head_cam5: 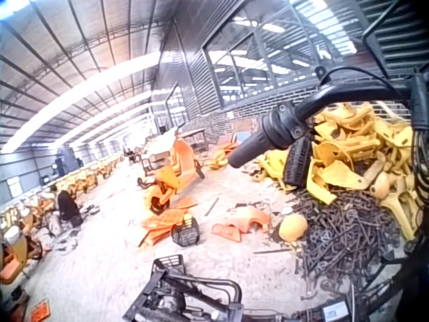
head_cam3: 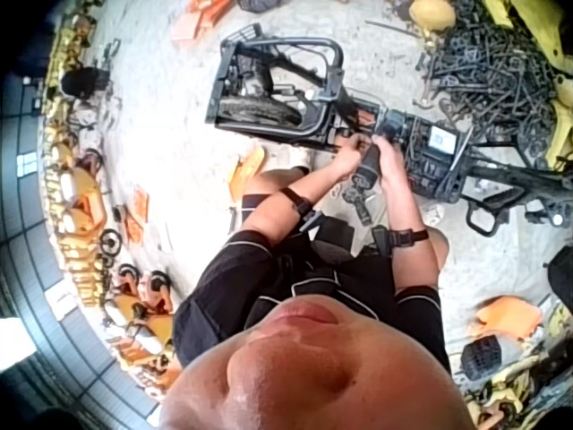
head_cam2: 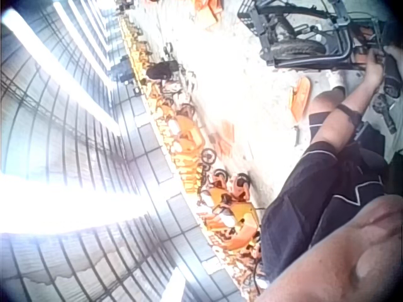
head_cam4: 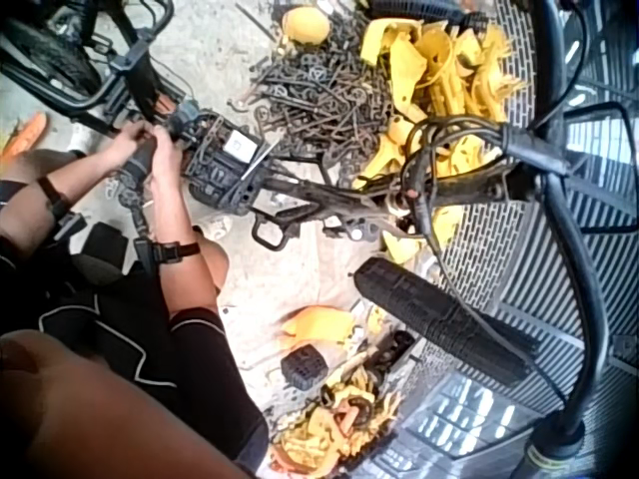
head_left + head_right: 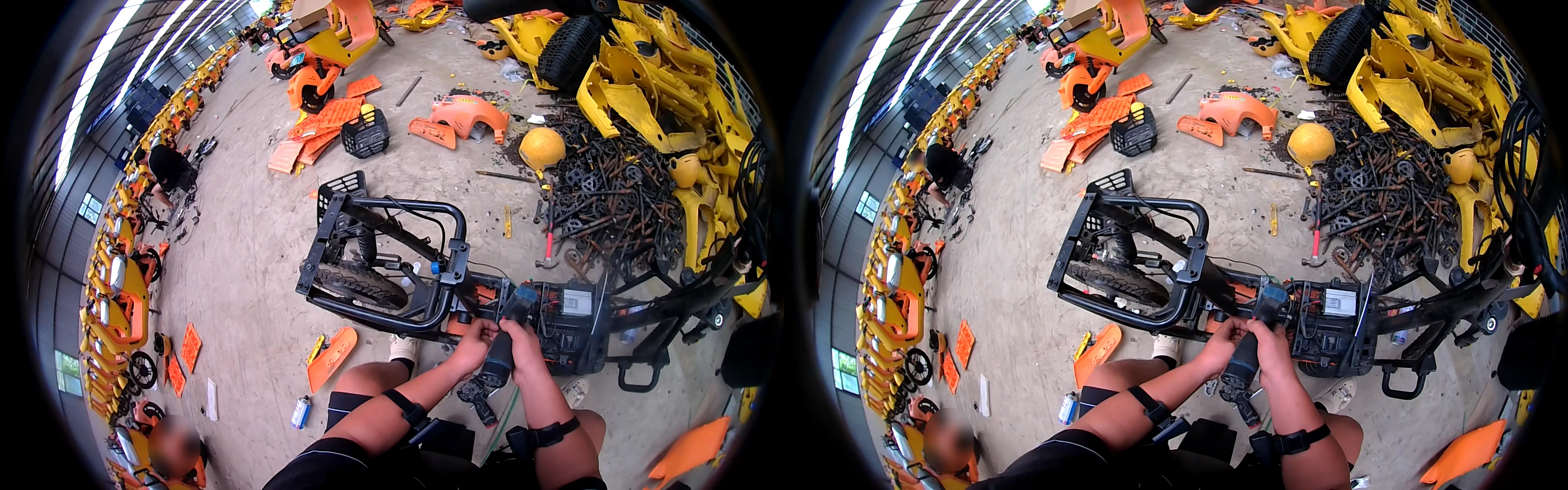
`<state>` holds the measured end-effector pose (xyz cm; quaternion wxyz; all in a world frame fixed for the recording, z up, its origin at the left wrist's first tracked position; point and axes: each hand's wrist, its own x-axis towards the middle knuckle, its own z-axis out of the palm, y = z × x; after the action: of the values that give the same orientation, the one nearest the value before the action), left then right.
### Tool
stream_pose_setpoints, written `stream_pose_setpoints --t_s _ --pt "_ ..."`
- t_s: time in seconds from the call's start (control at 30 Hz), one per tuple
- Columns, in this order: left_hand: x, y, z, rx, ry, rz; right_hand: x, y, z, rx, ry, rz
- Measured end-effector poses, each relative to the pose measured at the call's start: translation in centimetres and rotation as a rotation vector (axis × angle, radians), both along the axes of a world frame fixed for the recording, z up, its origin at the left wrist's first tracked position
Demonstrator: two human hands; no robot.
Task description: The person assembles a motorized scooter frame by using a power drill to drive screws into the chassis and securing electrical wiring by hand.
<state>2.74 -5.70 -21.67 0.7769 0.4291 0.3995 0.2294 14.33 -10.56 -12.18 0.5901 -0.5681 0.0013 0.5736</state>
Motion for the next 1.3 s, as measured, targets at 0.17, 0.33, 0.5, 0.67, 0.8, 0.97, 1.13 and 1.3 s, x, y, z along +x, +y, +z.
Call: stream_pose_setpoints --t_s 0.17,0.33,0.5,0.67,0.8,0.97,1.13,1.3 --pt "-0.1 -0.2 -0.2 -0.004 -0.041 0.011 0.0 -0.2 -0.6 0.003 -0.016 -0.005" --pt "0.0 -0.3 0.0 -0.029 -0.065 0.003 0.1 -0.3 -0.9 0.001 -0.035 -0.011" --pt "-0.4 -0.1 -0.9 0.026 -0.025 -0.037 0.0 -0.4 -1.6 -0.029 -0.049 -0.019" --pt "-0.3 -0.2 -0.5 0.088 0.022 -0.041 0.2 -0.7 -1.5 -0.049 -0.062 0.015" --pt "-0.1 -0.6 -0.1 0.089 0.012 -0.015 0.2 -0.8 -1.6 -0.029 -0.055 0.005" --pt "-0.1 -0.7 -0.3 0.04 -0.015 0.004 0.0 -0.8 -1.2 -0.022 -0.053 -0.016" --pt "0.0 -0.7 -0.6 0.007 0.017 0.005 0.0 -0.9 -2.0 -0.027 -0.076 -0.022" --pt "0.0 -0.6 -0.2 -0.011 0.021 -0.003 0.1 -0.8 -1.9 -0.016 -0.068 -0.018"
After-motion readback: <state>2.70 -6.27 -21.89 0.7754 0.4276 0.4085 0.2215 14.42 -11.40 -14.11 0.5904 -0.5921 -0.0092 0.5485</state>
